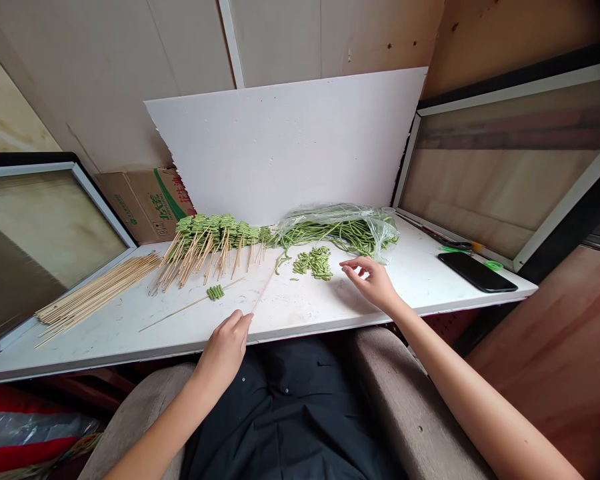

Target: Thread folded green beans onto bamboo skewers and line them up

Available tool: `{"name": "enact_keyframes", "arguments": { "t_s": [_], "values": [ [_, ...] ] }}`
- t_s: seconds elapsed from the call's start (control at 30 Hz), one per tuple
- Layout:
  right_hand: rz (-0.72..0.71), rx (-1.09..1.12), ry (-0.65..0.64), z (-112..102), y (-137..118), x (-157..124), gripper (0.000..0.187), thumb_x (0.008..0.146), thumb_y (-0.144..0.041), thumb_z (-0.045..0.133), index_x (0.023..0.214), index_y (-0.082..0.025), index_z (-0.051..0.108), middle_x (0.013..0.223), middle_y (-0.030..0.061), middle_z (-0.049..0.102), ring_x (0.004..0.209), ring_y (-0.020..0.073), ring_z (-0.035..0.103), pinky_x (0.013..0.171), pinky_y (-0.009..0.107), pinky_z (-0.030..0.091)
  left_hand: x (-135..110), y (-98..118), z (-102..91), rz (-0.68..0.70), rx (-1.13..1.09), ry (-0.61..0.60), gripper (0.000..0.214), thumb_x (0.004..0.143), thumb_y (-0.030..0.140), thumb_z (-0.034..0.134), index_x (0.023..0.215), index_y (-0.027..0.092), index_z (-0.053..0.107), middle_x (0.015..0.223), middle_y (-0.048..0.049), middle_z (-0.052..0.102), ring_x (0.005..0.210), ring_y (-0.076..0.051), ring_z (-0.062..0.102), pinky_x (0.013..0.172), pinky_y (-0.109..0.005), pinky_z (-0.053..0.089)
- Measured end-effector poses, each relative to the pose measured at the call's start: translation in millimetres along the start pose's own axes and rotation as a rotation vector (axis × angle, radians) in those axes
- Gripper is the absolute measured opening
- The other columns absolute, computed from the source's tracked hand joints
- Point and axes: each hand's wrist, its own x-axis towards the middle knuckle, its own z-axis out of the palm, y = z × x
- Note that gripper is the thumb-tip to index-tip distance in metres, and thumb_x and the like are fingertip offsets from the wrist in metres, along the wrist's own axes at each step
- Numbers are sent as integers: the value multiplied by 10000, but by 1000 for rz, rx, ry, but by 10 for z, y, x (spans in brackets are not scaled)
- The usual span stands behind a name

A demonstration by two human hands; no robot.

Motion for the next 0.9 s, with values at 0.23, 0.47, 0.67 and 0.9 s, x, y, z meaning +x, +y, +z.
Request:
{"name": "enact_keyframes", "arguments": {
  "t_s": [0.23,0.47,0.67,0.9],
  "values": [
    [1,0,-3,0,27,-2,288,1005,-469,639,1033,-249,822,1054,91,814,979,287,698,716,403,542,73,160,50,31,-117,13,337,1078,157,395,1076,152,732,851,-46,595,716,-170,624,691,-288,500],
    [1,2,-1,1,21,-3,295,999,-474,645,1025,-239,821,1047,97,814,985,289,700,719,403,542,52,445,200,49,-227,7,315,1059,121,416,1121,164,722,887,-51,626,758,-181,665,712,-290,527],
    [9,-1,-1,-5,19,-3,300,1002,-482,638,1021,-243,819,1060,92,818,971,283,695,731,409,547,76,497,208,43,-131,60,318,1065,121,400,1166,164,698,904,-56,637,770,-184,663,723,-308,543],
    [2,-14,-5,-1,26,-5,334,1002,-513,627,1029,-243,822,1056,104,815,983,293,703,715,410,558,-6,267,130,17,-69,96,337,1056,120,391,1193,183,692,902,-59,637,782,-184,659,734,-301,550]
  ]
}}
